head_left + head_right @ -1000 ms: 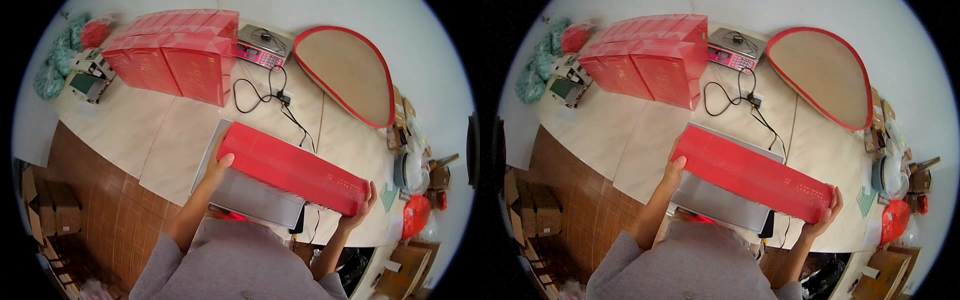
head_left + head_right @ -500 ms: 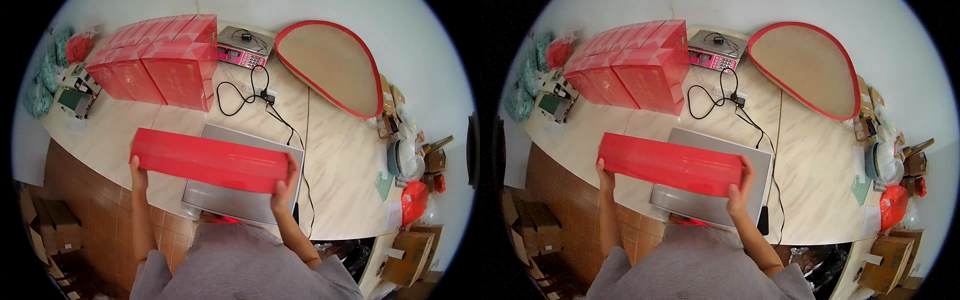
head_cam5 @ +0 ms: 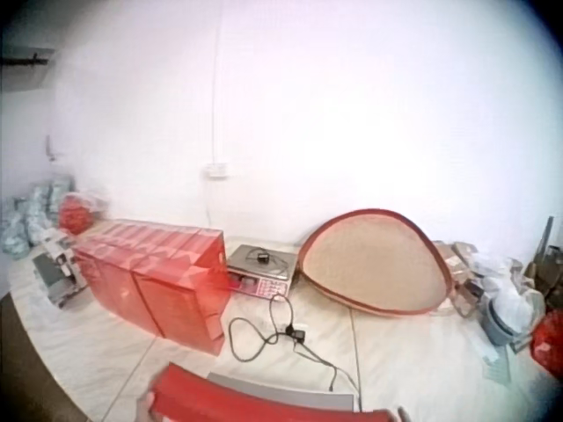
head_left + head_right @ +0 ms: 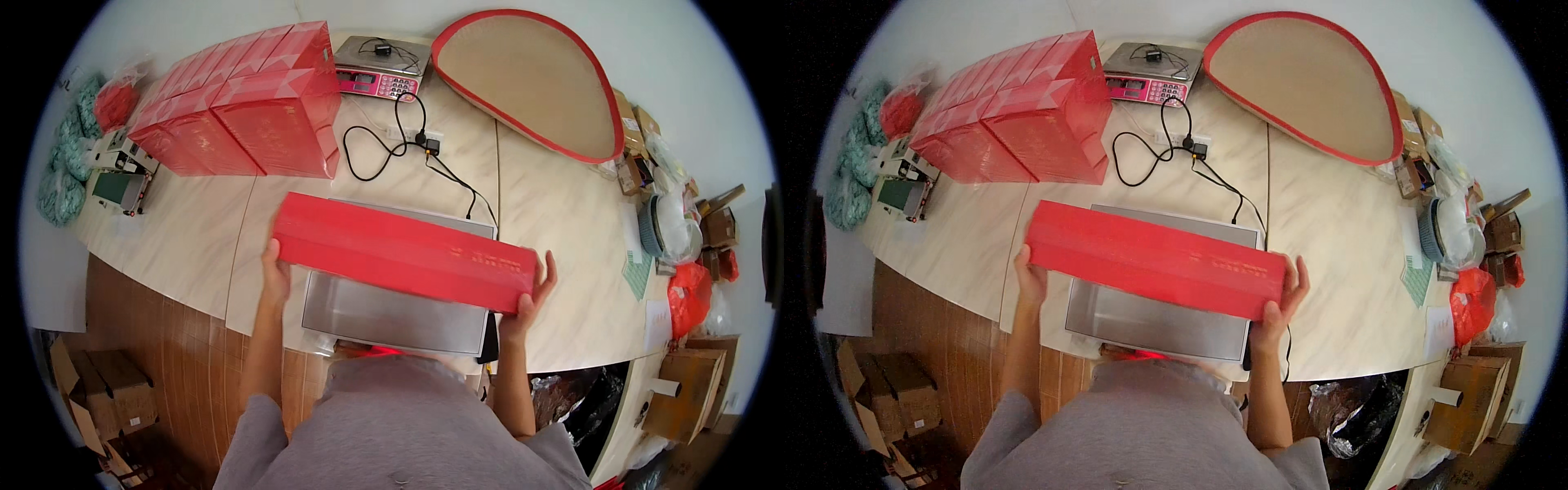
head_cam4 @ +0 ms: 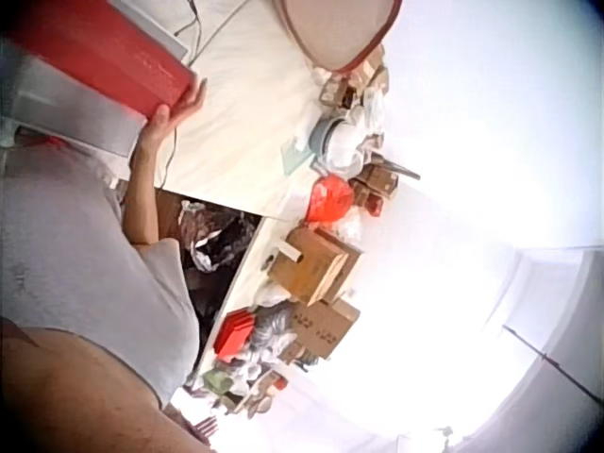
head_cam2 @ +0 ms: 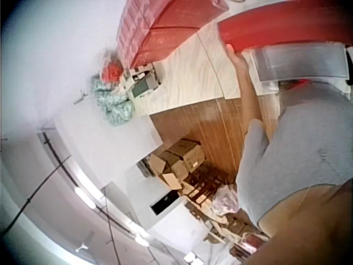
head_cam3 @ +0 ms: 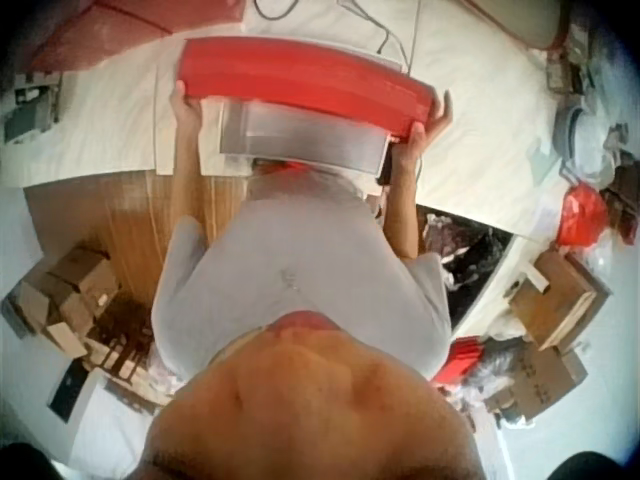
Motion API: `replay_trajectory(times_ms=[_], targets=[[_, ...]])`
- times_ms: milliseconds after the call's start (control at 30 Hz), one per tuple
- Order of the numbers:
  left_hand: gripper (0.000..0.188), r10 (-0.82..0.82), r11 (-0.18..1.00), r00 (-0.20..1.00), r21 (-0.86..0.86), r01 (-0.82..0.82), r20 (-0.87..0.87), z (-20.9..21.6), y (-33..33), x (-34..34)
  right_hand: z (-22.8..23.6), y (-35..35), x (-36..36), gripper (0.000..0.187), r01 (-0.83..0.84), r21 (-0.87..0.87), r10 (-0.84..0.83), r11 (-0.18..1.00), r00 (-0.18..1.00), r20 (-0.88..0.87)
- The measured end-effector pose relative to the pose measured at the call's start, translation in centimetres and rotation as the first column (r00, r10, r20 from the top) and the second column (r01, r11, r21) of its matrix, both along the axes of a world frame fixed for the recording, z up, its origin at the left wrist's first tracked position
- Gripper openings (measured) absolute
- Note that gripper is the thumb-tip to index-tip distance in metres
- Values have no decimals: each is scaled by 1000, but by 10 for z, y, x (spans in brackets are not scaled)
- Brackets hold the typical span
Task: The person picks up red boxes and places them inside a cardboard carton. The person then picks up a red box from a stack on a table and places it on a digital scale.
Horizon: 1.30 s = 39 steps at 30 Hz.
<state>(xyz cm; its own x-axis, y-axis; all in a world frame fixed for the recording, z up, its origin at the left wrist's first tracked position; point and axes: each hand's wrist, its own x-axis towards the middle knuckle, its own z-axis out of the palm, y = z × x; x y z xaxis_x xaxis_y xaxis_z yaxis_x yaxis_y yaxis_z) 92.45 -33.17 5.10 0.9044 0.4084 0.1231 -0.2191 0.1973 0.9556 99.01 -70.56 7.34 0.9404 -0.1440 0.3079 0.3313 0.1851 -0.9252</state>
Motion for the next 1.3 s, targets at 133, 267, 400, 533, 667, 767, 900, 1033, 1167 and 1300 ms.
replay_trajectory(times_ms=[133,267,400,533,667,767,900,1033,1167,1300], targets=[[68,-145,985,984,-76,153,101,-11,-21,14,6,-29,-10,93,69,-28,-71,997,995,-67],[63,-24,997,980,66,38,-196,-9,-9,21,3,-26,-9,87,45,-38,-47,998,998,-36],[54,27,994,716,92,52,-697,-92,60,-16,6,18,-14,88,-36,-12,36,999,999,-29],[38,-113,964,695,-246,-95,-710,-111,90,-48,-3,77,-17,87,-111,-48,112,993,994,-2],[34,-26,929,743,-290,-229,-668,-117,120,-65,-7,116,-17,85,-168,-165,184,972,979,90],[33,126,921,783,-223,-321,-609,-87,141,-75,-5,110,-18,71,-173,-292,226,941,962,156],[29,323,919,883,-110,-379,-340,-8,139,-63,10,73,-12,68,-78,-638,259,766,946,194],[36,313,949,929,18,-316,-198,86,92,-37,19,49,-14,87,-121,-752,376,648,909,178],[42,174,985,985,27,-173,-13,132,19,-10,13,35,-12,107,-183,-688,362,702,924,124],[57,17,985,998,170,-28,67,149,-21,-1,-1,4,-6,111,-279,-608,370,743,929,27]])
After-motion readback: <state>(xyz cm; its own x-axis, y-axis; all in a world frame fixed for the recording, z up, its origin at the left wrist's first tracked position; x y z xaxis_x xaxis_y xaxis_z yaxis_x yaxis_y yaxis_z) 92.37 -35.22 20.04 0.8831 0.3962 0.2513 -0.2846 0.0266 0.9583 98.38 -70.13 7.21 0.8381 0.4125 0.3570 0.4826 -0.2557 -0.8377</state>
